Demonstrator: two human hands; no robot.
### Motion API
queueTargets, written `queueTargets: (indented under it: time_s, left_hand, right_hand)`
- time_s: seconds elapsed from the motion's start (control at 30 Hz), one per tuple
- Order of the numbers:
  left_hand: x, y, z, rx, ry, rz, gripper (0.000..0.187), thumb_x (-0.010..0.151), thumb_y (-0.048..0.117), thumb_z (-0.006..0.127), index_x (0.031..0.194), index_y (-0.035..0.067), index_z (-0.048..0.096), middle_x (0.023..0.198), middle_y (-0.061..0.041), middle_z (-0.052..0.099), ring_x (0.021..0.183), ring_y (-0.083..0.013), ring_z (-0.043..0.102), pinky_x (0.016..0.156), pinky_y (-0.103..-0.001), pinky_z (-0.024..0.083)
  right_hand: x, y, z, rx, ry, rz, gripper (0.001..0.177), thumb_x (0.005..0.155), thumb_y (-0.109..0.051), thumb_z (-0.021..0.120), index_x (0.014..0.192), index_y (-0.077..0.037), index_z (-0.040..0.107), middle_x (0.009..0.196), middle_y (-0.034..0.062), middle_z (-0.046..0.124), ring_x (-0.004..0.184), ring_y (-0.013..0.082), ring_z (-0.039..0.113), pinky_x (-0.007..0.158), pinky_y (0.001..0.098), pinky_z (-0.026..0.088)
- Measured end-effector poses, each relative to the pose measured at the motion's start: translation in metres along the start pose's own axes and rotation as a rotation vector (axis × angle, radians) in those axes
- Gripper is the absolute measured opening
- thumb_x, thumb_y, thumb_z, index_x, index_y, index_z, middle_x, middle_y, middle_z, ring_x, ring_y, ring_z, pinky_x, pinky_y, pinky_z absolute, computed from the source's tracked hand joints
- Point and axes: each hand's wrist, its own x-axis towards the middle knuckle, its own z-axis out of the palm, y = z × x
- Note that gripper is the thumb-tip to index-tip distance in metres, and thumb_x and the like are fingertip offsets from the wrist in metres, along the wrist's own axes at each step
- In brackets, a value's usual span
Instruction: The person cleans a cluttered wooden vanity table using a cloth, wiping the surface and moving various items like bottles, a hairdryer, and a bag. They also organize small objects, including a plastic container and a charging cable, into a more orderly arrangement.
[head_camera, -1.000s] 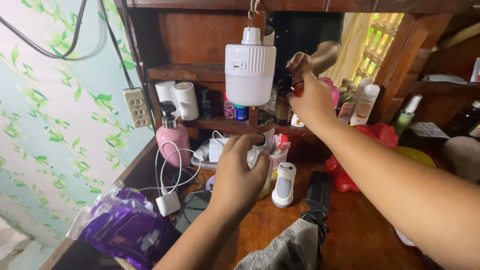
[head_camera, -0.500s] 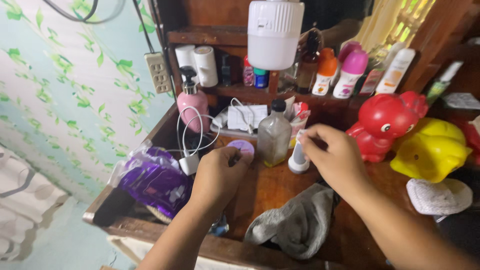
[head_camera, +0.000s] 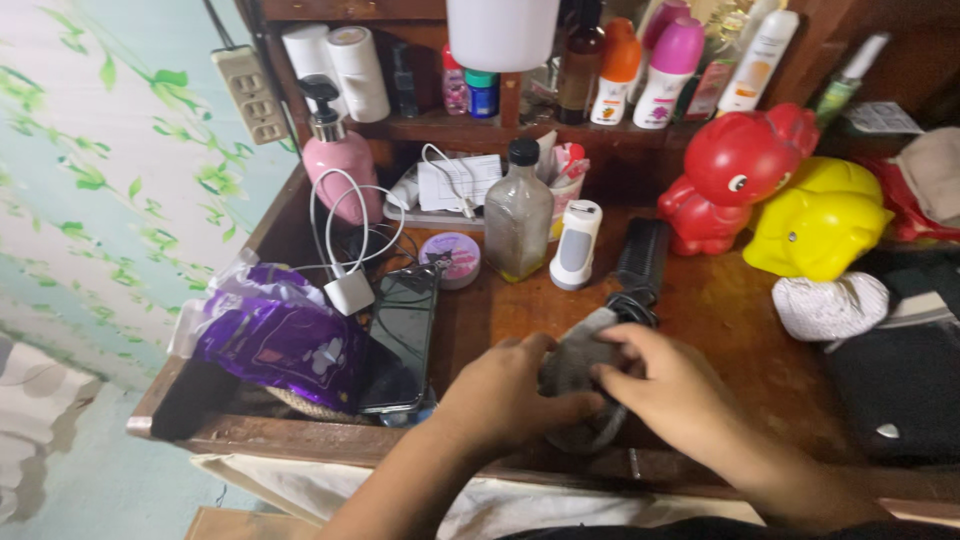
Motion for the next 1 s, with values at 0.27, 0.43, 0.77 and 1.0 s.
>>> queueTargets:
  time_s: [0.27,0.43,0.77,1.0]
  left_hand:
    - [0.021,-0.004,-0.005,0.025,0.126,-0.134,0.026,0.077,0.027,0.066,0.097,0.014,0.076,0.089,-0.017,0.075,0.089,-0.0378,0.073,0.080,-0.048,0.056]
    - [0.033,-0.004,-0.032,0.132,0.325,-0.169,0.029,0.085,0.033,0.067,0.103,0.011,0.071,0.089,-0.019,0.073,0.088,-0.0407,0.069,0.077,-0.052,0.053]
    - [0.049,0.023,-0.020,0.144,0.197,0.033,0.049,0.079,0.037,0.074,0.122,0.014,0.066,0.116,-0.017,0.062,0.113,-0.0400,0.059,0.090,-0.053,0.048]
    - [0.076,0.042,0.018,-0.287,0.055,0.167,0.045,0.085,0.040,0.069,0.111,0.003,0.068,0.102,-0.016,0.073,0.097,-0.0292,0.071,0.084,-0.040,0.055]
  right_hand:
    - [0.010,0.003,-0.020,0.477,0.083,0.163,0.042,0.088,-0.033,0.068,0.121,-0.007,0.068,0.103,0.0078,0.072,0.091,0.0183,0.070,0.073,0.0363,0.057]
    - [0.032,0.011,-0.010,0.258,0.161,0.382,0.078,0.076,-0.046,0.080,0.135,-0.007,0.048,0.109,0.0147,0.070,0.099,0.0238,0.070,0.081,0.0418,0.058]
    - [0.026,0.032,-0.010,0.501,0.272,0.303,0.053,0.076,-0.029,0.074,0.116,0.002,0.060,0.091,0.0119,0.066,0.079,0.0226,0.064,0.069,0.0377,0.052]
    - [-0.029,0.007,-0.066,0.787,0.149,0.430,0.033,0.083,-0.027,0.061,0.104,-0.002,0.064,0.072,0.0064,0.060,0.056,0.0164,0.058,0.048,0.0337,0.049]
